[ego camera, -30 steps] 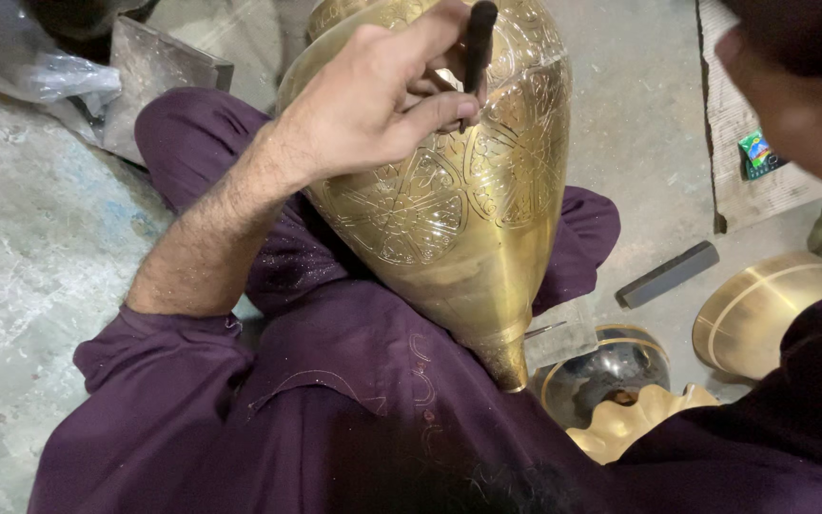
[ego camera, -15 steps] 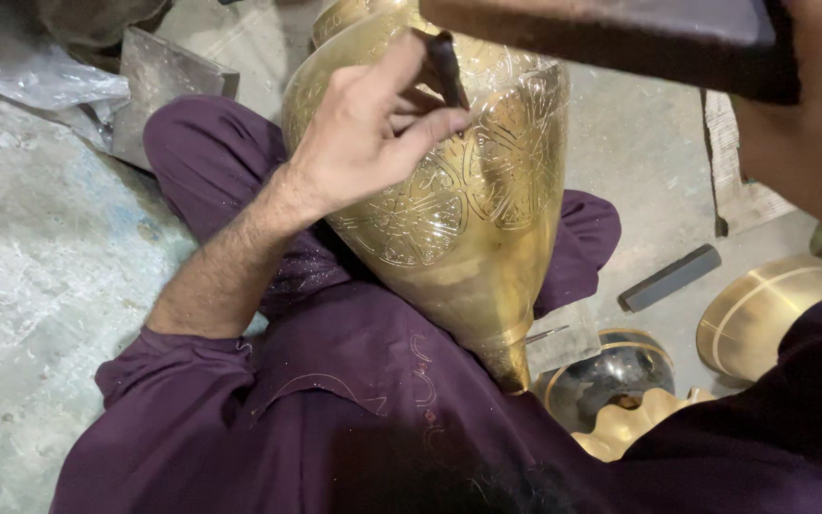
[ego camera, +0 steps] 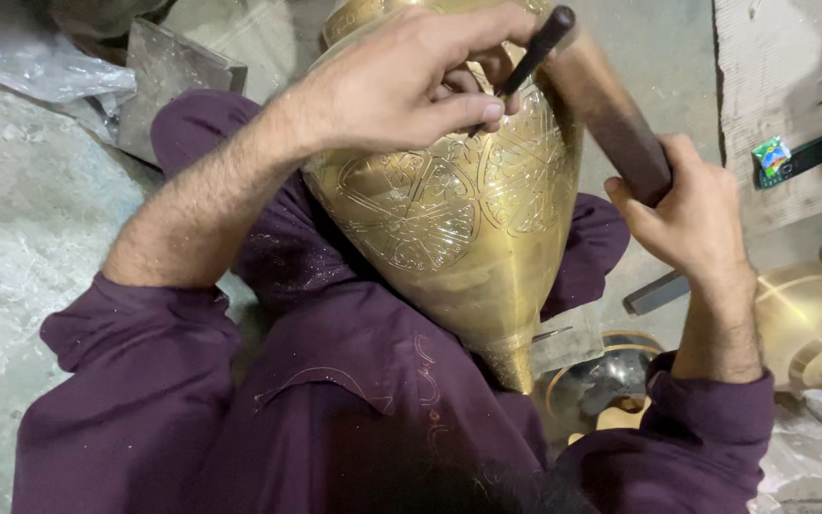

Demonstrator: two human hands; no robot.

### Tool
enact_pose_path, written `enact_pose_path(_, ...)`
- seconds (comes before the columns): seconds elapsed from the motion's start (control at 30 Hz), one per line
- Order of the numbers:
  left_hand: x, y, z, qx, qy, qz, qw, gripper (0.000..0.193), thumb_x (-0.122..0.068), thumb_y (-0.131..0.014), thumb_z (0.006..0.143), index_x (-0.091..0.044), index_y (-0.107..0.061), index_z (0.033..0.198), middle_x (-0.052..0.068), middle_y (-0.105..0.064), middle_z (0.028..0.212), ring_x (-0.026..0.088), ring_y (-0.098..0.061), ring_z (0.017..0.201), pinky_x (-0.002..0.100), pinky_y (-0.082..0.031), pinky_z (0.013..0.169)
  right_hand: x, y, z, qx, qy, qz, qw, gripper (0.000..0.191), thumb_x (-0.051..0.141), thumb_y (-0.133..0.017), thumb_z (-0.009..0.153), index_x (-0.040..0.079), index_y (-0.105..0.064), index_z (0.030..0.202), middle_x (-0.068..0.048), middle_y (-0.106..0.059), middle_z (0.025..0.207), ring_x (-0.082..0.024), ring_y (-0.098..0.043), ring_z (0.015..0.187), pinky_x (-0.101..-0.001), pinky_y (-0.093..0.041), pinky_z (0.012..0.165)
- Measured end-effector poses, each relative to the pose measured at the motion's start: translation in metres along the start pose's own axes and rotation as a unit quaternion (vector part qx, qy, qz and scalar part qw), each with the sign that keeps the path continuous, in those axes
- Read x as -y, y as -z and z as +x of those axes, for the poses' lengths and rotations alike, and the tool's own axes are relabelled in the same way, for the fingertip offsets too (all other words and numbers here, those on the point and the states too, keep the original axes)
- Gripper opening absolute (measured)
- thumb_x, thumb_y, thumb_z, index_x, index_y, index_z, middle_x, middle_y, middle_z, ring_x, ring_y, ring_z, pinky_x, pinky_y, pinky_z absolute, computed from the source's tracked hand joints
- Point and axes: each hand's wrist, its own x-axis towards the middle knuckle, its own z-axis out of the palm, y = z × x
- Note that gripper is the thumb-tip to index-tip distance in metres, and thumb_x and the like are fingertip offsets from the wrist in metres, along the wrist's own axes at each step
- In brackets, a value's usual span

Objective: The person sits cross-legged on the floor holding a large brass vase between their legs and engraves decorative patterns into its surface. They hold a punch against the brass with one hand and strike it with a wooden mallet in the other, repositioning the punch repeatedly across different areas of the vase.

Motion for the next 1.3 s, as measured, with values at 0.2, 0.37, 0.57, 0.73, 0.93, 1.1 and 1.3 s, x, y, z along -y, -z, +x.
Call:
enact_pose_path(0.2,0.008,0.005,0.007,0.051,0.015,-0.045,0.998,0.04,-0.003,-0.068,0.115,-0.004,-0.046,0.149,0.007,-0.073,0.102,0.012,-0.08,0.105,0.028,-0.069,0.091,-0.011,0.035,0.004,-0.042,0.076,-0.065,0.994,0.035,0.011,-0.085,0.091,-0.001,-0.065,0.116,-0.017,-0.073,0.093,-0.025,-0.074,0.081,-0.0369,-0.06,0.073)
enact_pose_path(0.37,0.01,0.008,0.01,0.037,-0.03,0.007,0.999,0.042,-0.003,-0.072,0.111,-0.004,-0.049,0.146,0.007,-0.073,0.11,0.013,-0.078,0.103,0.028,-0.067,0.09,-0.014,0.062,0.012,-0.025,0.093,0.083,0.992,0.036,0.008,-0.08,0.103,-0.006,-0.056,0.126,-0.015,-0.068,0.093,-0.02,-0.07,0.081,-0.0301,-0.058,0.073)
enact_pose_path(0.57,-0.001,0.004,-0.002,-0.008,-0.002,0.019,1.0,0.045,-0.005,-0.077,0.108,-0.006,-0.051,0.144,0.008,-0.074,0.115,0.015,-0.079,0.108,0.029,-0.069,0.091,-0.022,0.077,0.024,-0.019,0.131,-0.021,0.991,0.038,0.008,-0.079,0.105,-0.007,-0.054,0.129,-0.022,-0.068,0.096,-0.027,-0.07,0.078,-0.0345,-0.057,0.067)
enact_pose_path(0.73,-0.002,-0.001,-0.013,-0.051,-0.018,0.017,0.998,0.05,-0.004,-0.073,0.108,-0.002,-0.043,0.147,0.012,-0.07,0.128,0.015,-0.077,0.11,0.029,-0.066,0.095,-0.026,0.073,0.027,0.01,0.027,-0.015,0.999,0.036,0.018,-0.071,0.112,-0.005,-0.056,0.134,-0.022,-0.069,0.094,-0.029,-0.071,0.077,-0.0374,-0.059,0.069)
enact_pose_path(0.93,0.005,-0.009,-0.017,-0.051,0.022,0.046,0.997,0.052,-0.011,-0.075,0.113,0.0,-0.042,0.151,0.013,-0.073,0.124,0.019,-0.08,0.112,0.031,-0.066,0.092,-0.04,0.06,0.041,0.052,-0.058,-0.037,0.996,0.038,0.031,-0.063,0.119,-0.007,-0.066,0.125,-0.022,-0.072,0.096,-0.031,-0.073,0.087,-0.0422,-0.06,0.08)
enact_pose_path(1.1,-0.002,-0.018,-0.026,-0.101,0.068,0.082,0.989,0.062,-0.015,-0.076,0.108,0.005,-0.038,0.153,0.021,-0.071,0.123,0.022,-0.08,0.094,0.032,-0.066,0.079,-0.034,0.058,0.056,0.082,-0.042,-0.015,0.996,0.034,0.029,-0.057,0.119,-0.003,-0.069,0.123,-0.017,-0.072,0.1,-0.022,-0.071,0.083,-0.0389,-0.056,0.075)
enact_pose_path(1.3,-0.01,-0.037,-0.041,-0.182,0.122,0.072,0.973,0.047,-0.011,-0.078,0.107,0.006,-0.046,0.138,0.019,-0.071,0.095,0.022,-0.083,0.095,0.031,-0.068,0.081,-0.029,0.06,0.053,0.087,-0.042,-0.034,0.995,0.031,0.027,-0.059,0.116,-0.002,-0.069,0.123,-0.016,-0.071,0.099,-0.022,-0.07,0.083,-0.0381,-0.056,0.075)
